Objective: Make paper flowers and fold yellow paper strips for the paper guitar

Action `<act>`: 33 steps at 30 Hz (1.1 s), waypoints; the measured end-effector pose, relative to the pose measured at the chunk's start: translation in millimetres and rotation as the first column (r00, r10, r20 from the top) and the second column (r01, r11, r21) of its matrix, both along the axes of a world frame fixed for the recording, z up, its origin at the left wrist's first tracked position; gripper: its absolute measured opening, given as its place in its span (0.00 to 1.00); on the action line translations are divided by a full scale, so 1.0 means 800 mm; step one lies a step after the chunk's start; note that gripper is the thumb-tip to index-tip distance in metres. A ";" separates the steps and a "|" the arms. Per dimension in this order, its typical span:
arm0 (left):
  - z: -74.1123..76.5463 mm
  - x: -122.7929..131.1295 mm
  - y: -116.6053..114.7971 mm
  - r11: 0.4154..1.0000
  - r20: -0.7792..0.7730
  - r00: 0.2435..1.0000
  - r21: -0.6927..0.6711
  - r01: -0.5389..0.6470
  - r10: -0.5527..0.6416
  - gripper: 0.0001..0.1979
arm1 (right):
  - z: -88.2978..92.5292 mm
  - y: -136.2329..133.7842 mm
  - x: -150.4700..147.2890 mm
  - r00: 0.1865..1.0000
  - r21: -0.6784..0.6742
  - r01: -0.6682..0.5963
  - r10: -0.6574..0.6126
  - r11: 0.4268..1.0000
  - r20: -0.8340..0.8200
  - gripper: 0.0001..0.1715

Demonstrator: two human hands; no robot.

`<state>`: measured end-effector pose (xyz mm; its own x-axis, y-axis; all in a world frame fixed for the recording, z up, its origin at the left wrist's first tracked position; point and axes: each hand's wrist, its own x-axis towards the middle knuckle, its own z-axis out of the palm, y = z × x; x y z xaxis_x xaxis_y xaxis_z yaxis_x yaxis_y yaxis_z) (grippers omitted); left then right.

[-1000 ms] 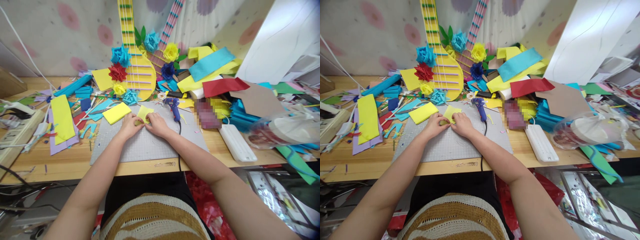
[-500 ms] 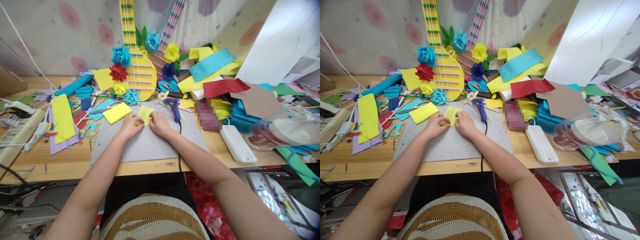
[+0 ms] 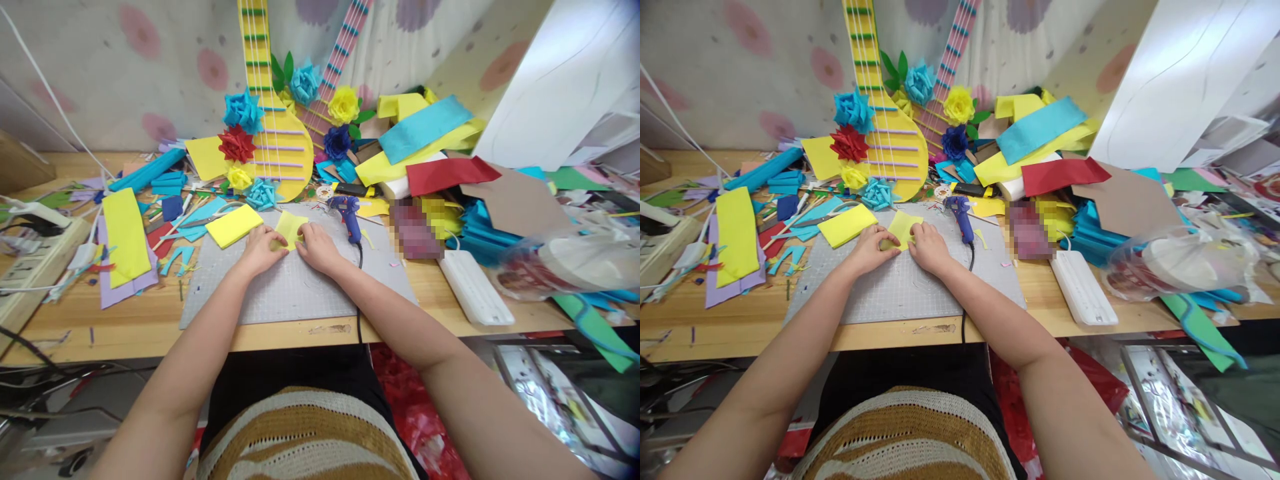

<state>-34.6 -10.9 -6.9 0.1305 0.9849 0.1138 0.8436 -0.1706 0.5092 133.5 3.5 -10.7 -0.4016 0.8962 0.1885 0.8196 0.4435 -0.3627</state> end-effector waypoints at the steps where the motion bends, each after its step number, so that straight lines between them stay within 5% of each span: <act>1: 0.000 -0.005 0.000 0.999 0.008 0.999 -0.004 0.034 -0.034 0.09 | 0.000 0.000 0.000 1.000 0.004 -0.002 0.002 1.000 -0.002 0.11; 7: 0.004 -0.029 -0.002 0.971 0.063 0.969 0.009 0.240 -0.240 0.19 | -0.002 0.002 0.005 0.998 0.003 -0.038 0.038 0.999 -0.047 0.09; 15: 0.002 -0.025 0.002 0.964 0.125 0.960 0.119 0.238 -0.252 0.05 | -0.004 0.001 0.013 0.956 0.080 -0.213 0.225 0.974 -0.188 0.10; 33: 0.003 -0.018 -0.003 0.949 0.048 0.955 0.135 0.285 -0.293 0.06 | 0.005 -0.004 0.017 0.970 -0.032 -0.198 0.191 0.980 -0.151 0.06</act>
